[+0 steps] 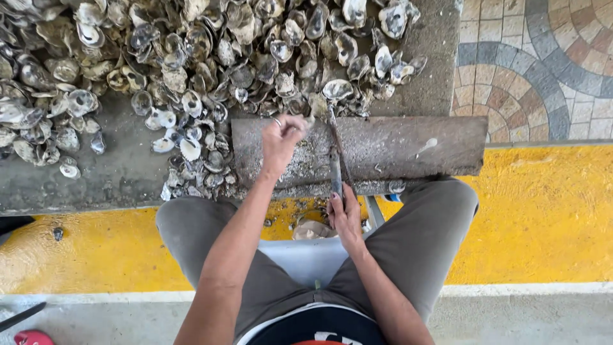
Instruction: Shucking and cleaning oyster shells on a wooden block using hand tools.
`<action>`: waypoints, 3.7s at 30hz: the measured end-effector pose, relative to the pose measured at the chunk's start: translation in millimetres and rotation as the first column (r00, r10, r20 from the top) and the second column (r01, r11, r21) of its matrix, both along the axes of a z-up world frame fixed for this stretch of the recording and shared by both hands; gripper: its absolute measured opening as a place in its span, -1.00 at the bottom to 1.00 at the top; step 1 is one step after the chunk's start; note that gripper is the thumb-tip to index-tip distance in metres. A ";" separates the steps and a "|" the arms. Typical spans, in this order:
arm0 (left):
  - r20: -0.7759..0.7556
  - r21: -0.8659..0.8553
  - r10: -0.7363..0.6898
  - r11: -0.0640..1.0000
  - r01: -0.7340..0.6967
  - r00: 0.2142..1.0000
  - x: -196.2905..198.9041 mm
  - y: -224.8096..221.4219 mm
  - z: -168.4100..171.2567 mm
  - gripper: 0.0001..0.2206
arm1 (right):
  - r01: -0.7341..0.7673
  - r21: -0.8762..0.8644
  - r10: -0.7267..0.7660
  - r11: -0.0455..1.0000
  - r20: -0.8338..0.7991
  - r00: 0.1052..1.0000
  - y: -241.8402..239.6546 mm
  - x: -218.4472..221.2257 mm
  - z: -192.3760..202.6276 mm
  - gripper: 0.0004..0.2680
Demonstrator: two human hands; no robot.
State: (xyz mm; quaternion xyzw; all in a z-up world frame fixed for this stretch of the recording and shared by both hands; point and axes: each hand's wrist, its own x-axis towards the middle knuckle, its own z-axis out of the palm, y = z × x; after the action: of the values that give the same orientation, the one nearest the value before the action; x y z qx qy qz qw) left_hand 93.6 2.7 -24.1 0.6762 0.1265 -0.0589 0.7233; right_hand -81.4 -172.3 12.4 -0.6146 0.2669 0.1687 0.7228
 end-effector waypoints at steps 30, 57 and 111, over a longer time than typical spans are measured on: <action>-0.284 -0.050 -0.138 0.990 0.129 0.949 -126.2 37.5 35.3 -0.76 | 0.078 -0.789 0.380 0.609 0.377 0.845 -7.3 9.1 9.3 -0.55; -0.170 0.516 -0.278 0.792 0.326 0.945 -108.6 57.3 23.4 -0.61 | -0.151 -0.566 0.217 0.811 0.051 0.975 -24.0 37.4 -45.2 -0.86; -0.109 0.553 -0.175 0.807 0.206 0.978 -136.0 35.4 -46.0 -0.57 | 0.042 -0.875 0.509 0.483 0.319 0.799 -35.2 25.1 -63.1 -0.38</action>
State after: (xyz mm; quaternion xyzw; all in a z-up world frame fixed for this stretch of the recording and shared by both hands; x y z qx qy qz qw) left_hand -42.4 38.1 -70.1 0.8664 0.0887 -0.1093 0.4792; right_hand -56.3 -207.5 -50.7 -0.9385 0.0072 -0.0628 0.3394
